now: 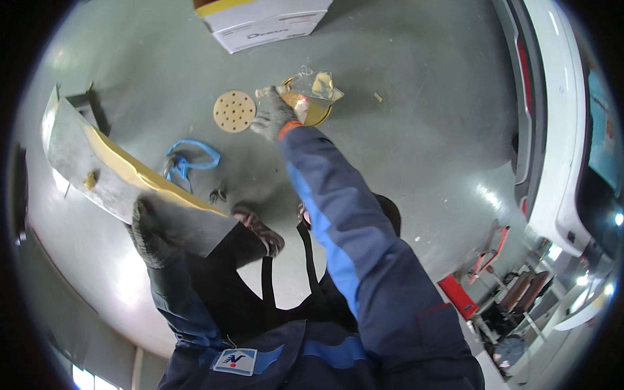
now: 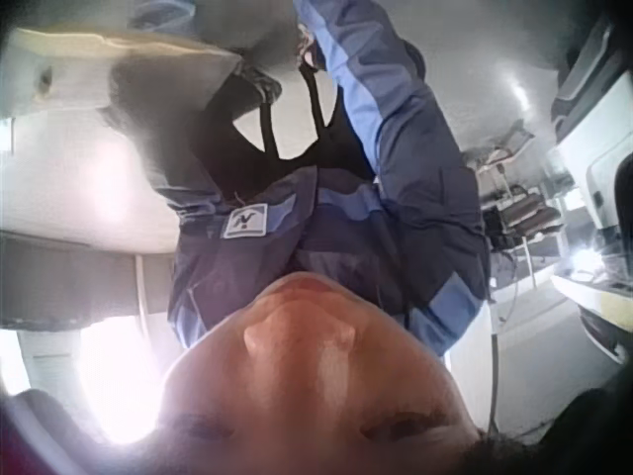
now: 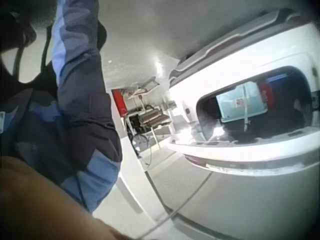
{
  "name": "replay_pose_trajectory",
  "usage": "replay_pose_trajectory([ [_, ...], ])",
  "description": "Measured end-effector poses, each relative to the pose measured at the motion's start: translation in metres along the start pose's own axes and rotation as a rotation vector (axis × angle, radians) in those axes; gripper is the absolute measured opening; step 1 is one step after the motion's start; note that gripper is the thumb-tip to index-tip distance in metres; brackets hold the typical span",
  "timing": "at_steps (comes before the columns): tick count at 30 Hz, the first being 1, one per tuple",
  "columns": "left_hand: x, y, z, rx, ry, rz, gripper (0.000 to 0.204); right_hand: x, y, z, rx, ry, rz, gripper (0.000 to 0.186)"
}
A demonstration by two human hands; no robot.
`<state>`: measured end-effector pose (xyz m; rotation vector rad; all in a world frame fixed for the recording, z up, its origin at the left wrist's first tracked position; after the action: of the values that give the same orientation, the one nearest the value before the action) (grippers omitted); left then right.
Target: The person applies yellow body filler to a white car bumper using a metal spreader, smoothing it across the surface. They repeatedly load filler from a container and spread it evenly, then place the spreader into a cardboard box.
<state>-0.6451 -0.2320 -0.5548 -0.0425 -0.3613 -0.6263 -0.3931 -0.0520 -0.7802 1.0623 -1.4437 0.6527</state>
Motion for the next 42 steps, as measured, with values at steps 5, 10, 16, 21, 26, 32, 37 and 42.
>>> replay_pose_trajectory([
  [5, -0.044, 0.024, -0.033, 0.228, -0.098, -0.316, 0.037, -0.077, 0.060, 0.021, -0.701, 0.399, -0.057, 0.073],
  [10, -0.079, 0.049, -0.038, -0.221, 0.715, -0.430, 0.037, -0.078, 0.036, 0.034, -1.005, 0.314, -0.346, 0.052],
  [16, -0.099, 0.114, -0.068, 0.281, 0.222, -0.190, 0.032, 0.107, -0.065, 0.013, 0.024, -1.015, -0.145, 0.042],
  [21, -0.073, 0.151, -0.056, 0.370, 0.133, -0.263, 0.035, 0.159, -0.104, -0.043, -0.111, -1.201, -0.083, 0.050],
  [26, -0.072, 0.152, -0.048, 0.370, 0.160, -0.228, 0.038, 0.213, -0.097, 0.004, -0.196, -1.016, -0.131, 0.047],
  [32, -0.084, 0.135, -0.043, 0.332, 0.188, -0.194, 0.040, 0.253, -0.082, 0.030, -0.497, -0.919, -0.139, 0.051],
  [37, -0.091, 0.122, -0.032, 0.371, 0.233, -0.137, 0.045, 0.249, -0.063, 0.059, 0.235, -0.758, 0.059, 0.040],
  [42, -0.089, 0.120, -0.031, 0.415, 0.224, -0.126, 0.042, 0.208, -0.038, 0.084, 0.087, -0.597, -0.094, 0.033],
])
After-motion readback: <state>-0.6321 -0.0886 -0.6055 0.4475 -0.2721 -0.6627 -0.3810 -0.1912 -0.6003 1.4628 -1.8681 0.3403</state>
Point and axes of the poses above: each hand's wrist, its own x-axis away from the middle knuckle, its own y-axis out of the palm, z = x × y, the point moved 5 cm from there along -x, towards the middle knuckle, and after that the axes turned 9 degrees about z, right-handed, at the moved point
